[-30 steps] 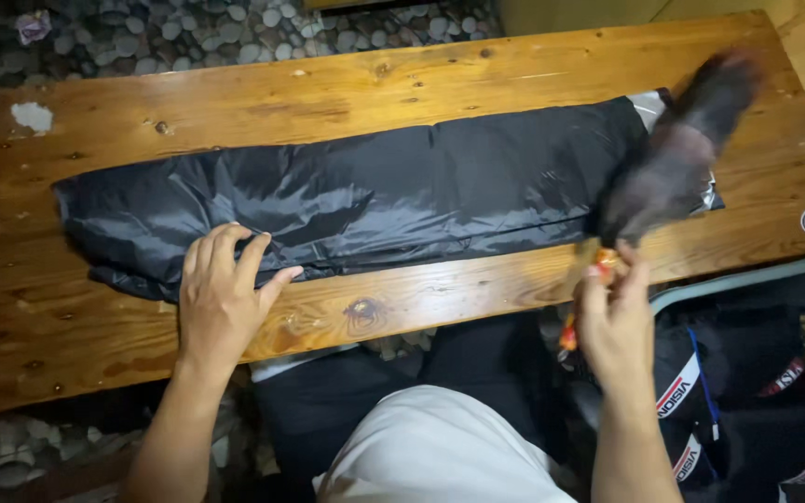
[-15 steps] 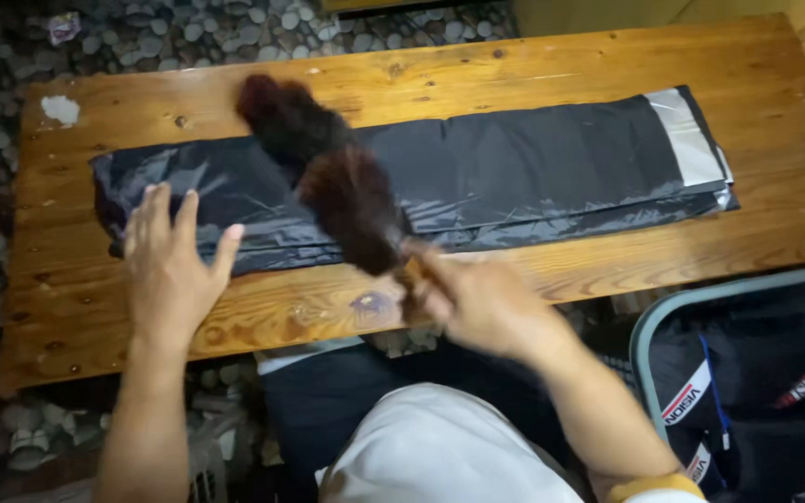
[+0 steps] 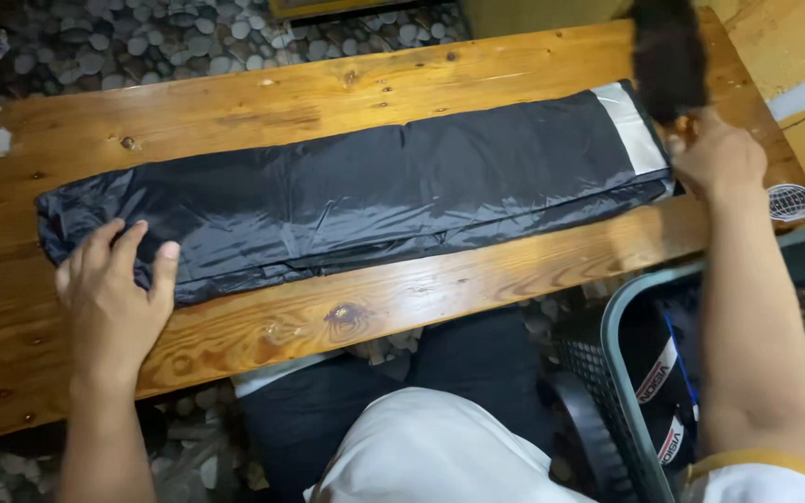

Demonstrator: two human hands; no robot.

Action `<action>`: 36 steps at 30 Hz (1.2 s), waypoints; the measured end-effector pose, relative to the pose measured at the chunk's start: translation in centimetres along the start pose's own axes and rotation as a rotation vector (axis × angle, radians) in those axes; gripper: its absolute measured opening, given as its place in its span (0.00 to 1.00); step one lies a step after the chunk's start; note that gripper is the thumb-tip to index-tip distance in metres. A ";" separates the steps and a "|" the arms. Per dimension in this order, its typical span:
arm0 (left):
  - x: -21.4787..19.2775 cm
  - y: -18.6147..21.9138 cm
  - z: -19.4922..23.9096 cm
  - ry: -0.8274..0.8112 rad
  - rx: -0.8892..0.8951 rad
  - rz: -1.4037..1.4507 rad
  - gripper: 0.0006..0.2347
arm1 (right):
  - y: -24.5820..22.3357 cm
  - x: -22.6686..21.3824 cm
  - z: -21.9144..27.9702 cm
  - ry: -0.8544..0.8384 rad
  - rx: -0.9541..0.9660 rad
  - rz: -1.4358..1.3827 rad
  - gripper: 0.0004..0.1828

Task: The person uses a feather duster to clean a black garment laid out on a wooden table. They then fold the garment neatly into a compact rectangular shape.

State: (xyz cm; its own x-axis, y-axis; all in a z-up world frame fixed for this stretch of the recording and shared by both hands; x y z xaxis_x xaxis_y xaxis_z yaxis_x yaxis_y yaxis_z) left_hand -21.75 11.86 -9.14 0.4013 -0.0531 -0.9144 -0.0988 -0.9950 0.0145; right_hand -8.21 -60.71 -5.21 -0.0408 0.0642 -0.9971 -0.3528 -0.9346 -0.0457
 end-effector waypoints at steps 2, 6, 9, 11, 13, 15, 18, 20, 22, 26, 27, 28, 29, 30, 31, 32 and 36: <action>-0.3 -0.3 -0.7 -0.024 -0.030 -0.047 0.22 | 3.5 2.4 -2.2 0.013 0.002 -0.031 0.26; 0.7 -2.1 -1.8 0.003 -0.060 -0.161 0.23 | 8.2 5.5 -5.7 0.007 -0.045 -0.030 0.26; 0.2 -2.5 -2.9 0.026 -0.070 -0.191 0.23 | 4.9 1.3 -4.0 -0.042 0.153 0.013 0.44; -0.8 -0.9 -4.9 0.012 -0.057 -0.132 0.25 | 3.3 1.4 -4.0 0.205 -0.016 0.082 0.35; -1.6 1.3 -7.0 -0.001 -0.047 -0.075 0.26 | -1.0 0.4 -2.3 0.453 -0.187 0.149 0.27; -2.2 4.4 -9.3 0.036 0.115 0.018 0.26 | -8.1 -1.5 1.0 0.487 -0.694 -0.263 0.25; -0.2 7.3 -10.8 -0.120 0.159 0.029 0.31 | -13.9 1.3 2.6 0.254 -0.780 -0.244 0.32; 2.2 6.1 -10.2 -0.206 0.121 0.025 0.34 | -13.4 4.6 2.3 0.245 -0.754 -0.217 0.32; 3.1 4.8 -9.4 -0.296 0.082 0.023 0.37 | -13.1 6.3 2.4 0.230 -0.727 -0.188 0.33; 2.7 1.6 -7.7 -0.468 -0.084 -0.018 0.37 | -12.7 6.8 2.8 0.139 -0.634 -0.384 0.33; 2.6 0.6 -7.7 -0.467 -0.119 -0.030 0.38 | -12.7 6.6 2.5 0.180 -0.664 -0.401 0.30; 2.8 -0.6 -7.3 -0.463 -0.120 -0.030 0.38 | -12.3 6.9 1.9 0.184 -0.666 -0.400 0.30; 2.9 -1.8 -6.6 -0.410 -0.142 -0.022 0.39 | -11.8 7.4 1.5 0.237 -0.677 -0.392 0.29; 2.9 -3.1 -5.9 -0.357 -0.165 -0.014 0.40 | -11.4 7.9 1.2 0.289 -0.688 -0.384 0.28; 3.3 -4.2 -5.2 -0.358 -0.171 -0.019 0.40 | -11.3 8.1 1.0 0.286 -0.694 -0.388 0.28; 3.6 -5.4 -4.5 -0.343 -0.191 0.036 0.37 | -11.1 8.3 1.0 0.356 -0.759 -0.369 0.26; 3.0 -5.7 -4.0 -0.330 -0.261 0.107 0.33 | -11.2 6.4 1.6 0.374 -0.661 -0.370 0.27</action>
State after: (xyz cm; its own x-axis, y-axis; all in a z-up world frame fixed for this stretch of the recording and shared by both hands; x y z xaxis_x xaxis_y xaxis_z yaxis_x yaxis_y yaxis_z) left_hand -16.36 17.01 -10.40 0.0839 -0.1698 -0.9819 0.1261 -0.9756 0.1795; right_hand -6.02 -49.33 -10.97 0.3230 0.3953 -0.8599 0.3415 -0.8961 -0.2836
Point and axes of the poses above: each hand's wrist, its own z-axis away from the middle knuckle, its own x-axis out of the palm, y = z × x, the point moved 1 cm from there along -z, towards the middle knuckle, and after that the axes turned 9 degrees about -z, right-handed, at the moved point
